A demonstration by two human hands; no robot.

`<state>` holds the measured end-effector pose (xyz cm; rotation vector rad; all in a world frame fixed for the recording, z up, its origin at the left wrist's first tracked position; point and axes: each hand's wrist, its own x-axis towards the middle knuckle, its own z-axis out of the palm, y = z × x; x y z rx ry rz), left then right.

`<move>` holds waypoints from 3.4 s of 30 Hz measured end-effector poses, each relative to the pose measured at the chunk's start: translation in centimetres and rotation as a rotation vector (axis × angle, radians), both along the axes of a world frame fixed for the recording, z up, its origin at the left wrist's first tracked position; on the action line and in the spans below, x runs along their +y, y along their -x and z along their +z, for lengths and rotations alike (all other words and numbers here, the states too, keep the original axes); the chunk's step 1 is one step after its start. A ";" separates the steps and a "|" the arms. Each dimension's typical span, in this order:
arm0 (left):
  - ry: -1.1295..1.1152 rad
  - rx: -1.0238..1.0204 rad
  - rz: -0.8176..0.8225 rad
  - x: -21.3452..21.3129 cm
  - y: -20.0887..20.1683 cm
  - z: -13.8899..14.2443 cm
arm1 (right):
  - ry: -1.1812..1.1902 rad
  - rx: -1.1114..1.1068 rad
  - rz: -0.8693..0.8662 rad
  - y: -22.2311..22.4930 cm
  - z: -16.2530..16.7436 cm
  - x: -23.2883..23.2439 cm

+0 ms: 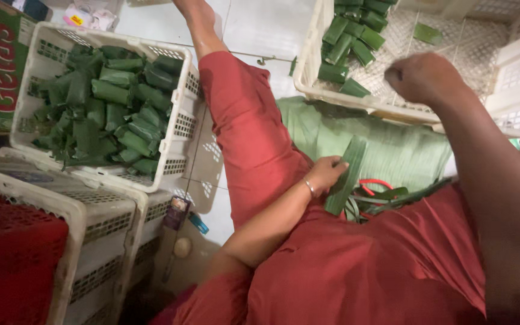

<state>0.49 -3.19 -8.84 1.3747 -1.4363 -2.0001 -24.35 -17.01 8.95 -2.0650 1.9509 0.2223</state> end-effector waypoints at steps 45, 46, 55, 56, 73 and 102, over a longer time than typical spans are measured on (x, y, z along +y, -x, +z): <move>-0.502 0.754 0.287 0.7 -1.6 8.6 | 0.571 -0.464 0.226 -8.0 1.9 20.9; -0.453 0.731 0.287 0.9 -1.5 8.6 | 0.546 -0.433 0.213 -7.9 1.9 21.4; -0.435 0.850 0.216 2.4 -1.2 9.5 | 0.567 -0.534 -0.077 -8.2 -2.0 23.7; -0.427 0.817 0.209 2.7 -1.4 9.7 | 0.548 -0.543 -0.163 -8.2 -2.6 23.7; -0.333 0.814 0.204 1.5 -1.5 4.5 | 0.723 -0.557 0.361 -8.5 -1.5 22.7; 0.900 -0.391 -0.226 -2.7 6.5 -0.7 | -0.029 -0.941 -0.825 2.8 -9.8 21.0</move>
